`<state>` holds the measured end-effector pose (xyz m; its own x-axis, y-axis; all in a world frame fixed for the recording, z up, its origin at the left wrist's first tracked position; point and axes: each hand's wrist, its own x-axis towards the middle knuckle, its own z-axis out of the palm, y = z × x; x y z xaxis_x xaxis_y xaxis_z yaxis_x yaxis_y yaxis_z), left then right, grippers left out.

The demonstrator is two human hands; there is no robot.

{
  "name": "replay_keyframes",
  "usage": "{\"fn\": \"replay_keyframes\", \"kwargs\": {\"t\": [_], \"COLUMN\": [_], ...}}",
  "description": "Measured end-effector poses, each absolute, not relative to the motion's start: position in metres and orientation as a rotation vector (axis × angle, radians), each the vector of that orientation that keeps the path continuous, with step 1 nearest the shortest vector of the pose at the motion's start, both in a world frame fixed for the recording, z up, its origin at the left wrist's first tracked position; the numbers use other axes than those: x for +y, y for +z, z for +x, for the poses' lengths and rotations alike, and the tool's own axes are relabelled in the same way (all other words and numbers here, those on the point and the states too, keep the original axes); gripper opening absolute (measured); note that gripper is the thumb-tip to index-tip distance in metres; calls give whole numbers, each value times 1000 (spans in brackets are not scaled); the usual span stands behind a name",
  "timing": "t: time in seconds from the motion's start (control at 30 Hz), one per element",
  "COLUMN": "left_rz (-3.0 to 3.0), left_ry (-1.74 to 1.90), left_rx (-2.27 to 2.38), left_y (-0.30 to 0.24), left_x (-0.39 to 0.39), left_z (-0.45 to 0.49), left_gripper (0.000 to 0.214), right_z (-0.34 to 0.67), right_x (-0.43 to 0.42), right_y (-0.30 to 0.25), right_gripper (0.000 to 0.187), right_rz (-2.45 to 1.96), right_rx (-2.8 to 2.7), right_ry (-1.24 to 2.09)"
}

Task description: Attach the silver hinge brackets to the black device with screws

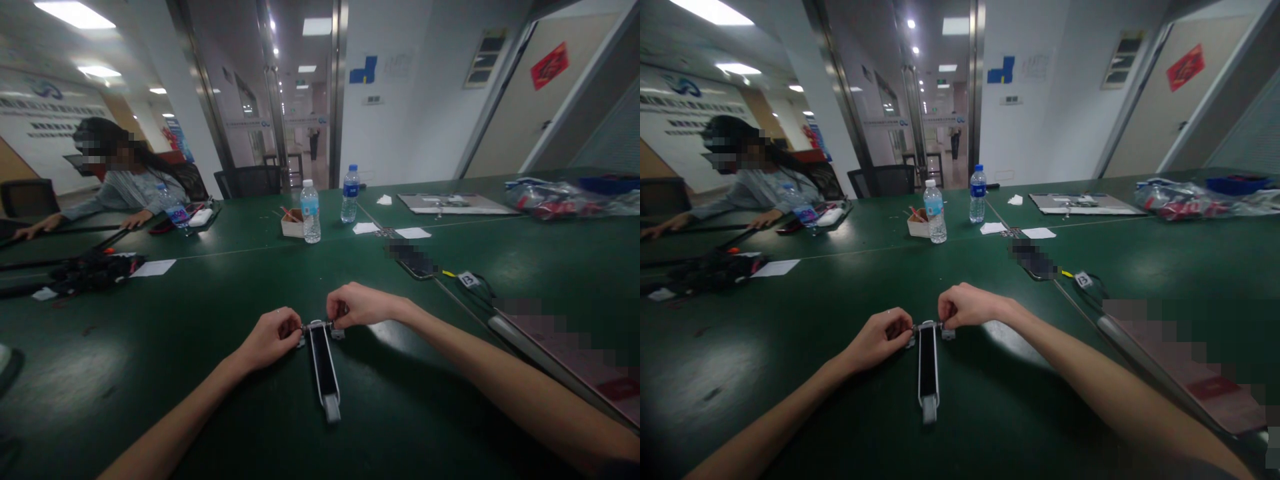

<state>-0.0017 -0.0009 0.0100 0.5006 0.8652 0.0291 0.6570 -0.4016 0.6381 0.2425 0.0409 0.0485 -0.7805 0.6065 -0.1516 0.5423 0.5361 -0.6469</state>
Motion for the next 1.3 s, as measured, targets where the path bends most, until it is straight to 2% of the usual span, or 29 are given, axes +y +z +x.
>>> {"fn": "replay_keyframes", "kwargs": {"t": [0.17,0.77,0.93,1.3], "left_rz": [2178,2157,2147,2157], "left_ry": [468,467,464,468], "left_rx": [1237,1245,1248,1256], "left_y": [12,14,14,14], "left_x": [-1,-3,-3,-2], "left_z": [-2,-1,0,0], "left_gripper": [12,11,11,12], "right_z": [244,245,246,243], "right_x": [43,45,46,46], "right_y": [48,48,47,46], "right_gripper": [14,21,23,20], "right_rz": [-1015,-1025,-995,-1030], "right_rx": [-2648,-2812,-2834,-2782], "right_ry": [1158,956,987,905]}}
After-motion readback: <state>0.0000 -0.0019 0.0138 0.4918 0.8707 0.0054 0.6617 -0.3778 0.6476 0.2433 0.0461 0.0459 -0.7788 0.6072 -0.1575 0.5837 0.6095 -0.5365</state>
